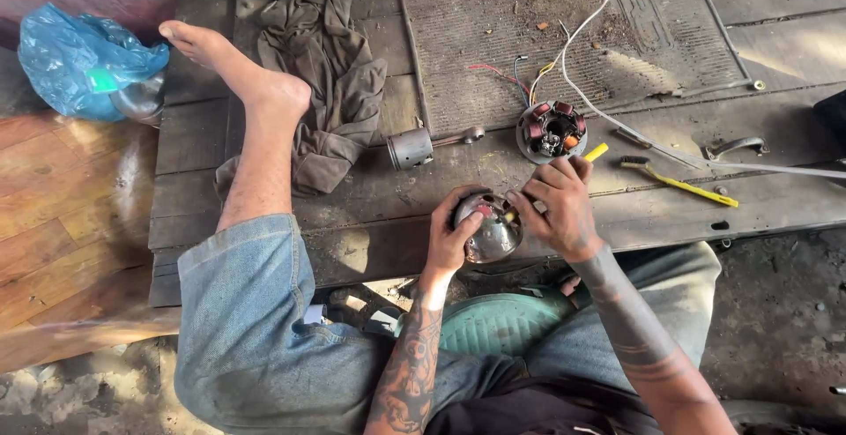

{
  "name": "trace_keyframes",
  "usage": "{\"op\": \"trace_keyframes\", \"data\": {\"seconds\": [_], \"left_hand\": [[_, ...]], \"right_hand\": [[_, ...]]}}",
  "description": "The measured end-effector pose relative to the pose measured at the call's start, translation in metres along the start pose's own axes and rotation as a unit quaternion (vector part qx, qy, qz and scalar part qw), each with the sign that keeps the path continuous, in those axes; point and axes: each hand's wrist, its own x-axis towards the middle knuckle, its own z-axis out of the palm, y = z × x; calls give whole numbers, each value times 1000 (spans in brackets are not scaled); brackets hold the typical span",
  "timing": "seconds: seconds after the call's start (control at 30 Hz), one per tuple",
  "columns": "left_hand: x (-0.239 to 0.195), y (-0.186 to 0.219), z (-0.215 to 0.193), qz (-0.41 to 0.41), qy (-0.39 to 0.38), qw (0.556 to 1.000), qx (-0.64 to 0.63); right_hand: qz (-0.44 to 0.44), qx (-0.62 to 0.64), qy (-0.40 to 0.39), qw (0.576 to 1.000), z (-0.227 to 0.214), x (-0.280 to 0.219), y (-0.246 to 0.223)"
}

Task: The person sits on the ground and scrubs a cylindrical metal part with a yellow-handled brush. They rotate the object to clean different areas while holding it in their left hand. Other disassembled mechanical parts and tools are visible on the wooden floor nearby.

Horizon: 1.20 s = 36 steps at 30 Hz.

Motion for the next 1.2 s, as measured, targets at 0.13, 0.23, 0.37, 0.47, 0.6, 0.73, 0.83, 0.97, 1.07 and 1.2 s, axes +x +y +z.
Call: {"op": "trace_keyframes", "data": {"seconds": [0.13,0.23,0.37,0.47,0.6,0.73,0.83,0.97,1.07,1.2], "left_hand": [[-1,-10,-3,-6,-3,1000,8],[-1,-9,-3,-4,-3,1000,5],[2,-5,-3,-1,-3,1000,9],[-1,-9,-2,-3,0,1000,7],[1,-5,-2,-2,5,1000,0],[-1,-3,0,-6,0,1000,3],[3,-3,0,2,9,1000,5],[-1,-6,-1,5,5,1000,6],[2,-5,-2,12,5,1000,15],[0,-7,-2,11,11,1000,15]], "right_hand": [[-9,21,-44,999,8,-13,-13],[18,21,-26,999,10,-18,0],[8,26,-20,999,-4,-9,-19],[-1,41,2,999,-3,-16,-9],[-13,33,20,999,-1,-22,-20],[-18,13,24,999,0,-24,-7],[9,44,17,999,7,-29,-5],[8,57,34,998,7,-31,-3],[11,74,49,996,4,-24,-12],[37,82,33,995,26,-51,15]]}}
